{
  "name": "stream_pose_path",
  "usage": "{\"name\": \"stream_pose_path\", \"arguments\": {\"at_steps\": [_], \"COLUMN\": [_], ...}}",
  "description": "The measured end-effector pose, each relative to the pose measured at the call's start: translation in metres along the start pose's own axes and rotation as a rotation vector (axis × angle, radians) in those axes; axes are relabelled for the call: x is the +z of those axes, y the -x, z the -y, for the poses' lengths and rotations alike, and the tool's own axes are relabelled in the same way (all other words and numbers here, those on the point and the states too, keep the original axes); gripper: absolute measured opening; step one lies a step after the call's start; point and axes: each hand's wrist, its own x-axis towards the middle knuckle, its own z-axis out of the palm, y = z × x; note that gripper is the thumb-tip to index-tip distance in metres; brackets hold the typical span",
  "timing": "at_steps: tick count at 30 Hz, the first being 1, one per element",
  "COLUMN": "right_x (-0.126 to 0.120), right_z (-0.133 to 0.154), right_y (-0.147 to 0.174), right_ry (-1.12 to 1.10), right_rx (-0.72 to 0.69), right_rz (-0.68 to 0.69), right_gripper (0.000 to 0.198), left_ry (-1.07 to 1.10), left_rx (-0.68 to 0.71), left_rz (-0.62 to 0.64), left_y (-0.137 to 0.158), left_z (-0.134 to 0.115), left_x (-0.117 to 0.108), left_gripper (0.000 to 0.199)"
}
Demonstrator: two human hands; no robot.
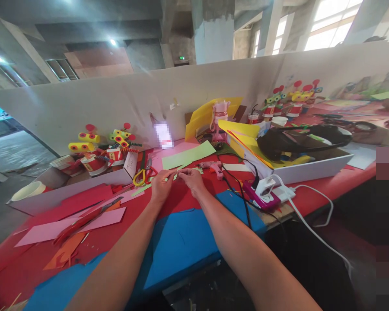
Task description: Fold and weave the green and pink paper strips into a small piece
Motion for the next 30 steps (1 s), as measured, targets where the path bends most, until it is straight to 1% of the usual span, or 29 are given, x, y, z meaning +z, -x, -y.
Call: {"name": "stream_pose_path", "arguments": {"at_steps": [3,7,11,14,16,23,26,30], "right_x": [0.000,-0.001,-0.001,-0.001,0.000,0.001,0.002,0.003], "right_z": [0.000,0.003,0.004,0.003,0.001,0.002,0.003,0.004], "right_y": [-0.001,0.001,0.002,0.002,0.001,0.001,0.002,0.003], "right_ry": [-0.039,-0.066,-0.075,-0.091,-0.107,-0.102,-0.096,-0.058], "right_rx": [0.003,0.023,0.032,0.017,0.005,0.019,0.009,-0.003], "right_rz": [0.003,0.003,0.019,0.017,0.017,0.037,0.032,0.016], "right_gripper": [0.019,0.021,0.026,0.028,0.029,0.031,0.032,0.034], "left_ry": [-0.110,-0.204,-0.289,-0.308,-0.280,-0.127,-0.110,-0.122], "left_rx": [0.079,0.151,0.205,0.223,0.205,0.061,0.019,0.011], "left_rz": [0.047,0.094,0.139,0.151,0.133,0.042,0.010,0.018], "left_y": [0.000,0.000,-0.001,-0.001,-0.001,0.000,0.000,0.000], "left_z": [0.001,-0.001,-0.006,-0.008,-0.007,-0.007,-0.009,-0.011], "left_x": [0.000,-0.001,-0.003,-0.004,-0.003,-0.003,-0.004,-0.005], "left_gripper": [0.022,0.026,0.030,0.030,0.029,0.022,0.019,0.019]}}
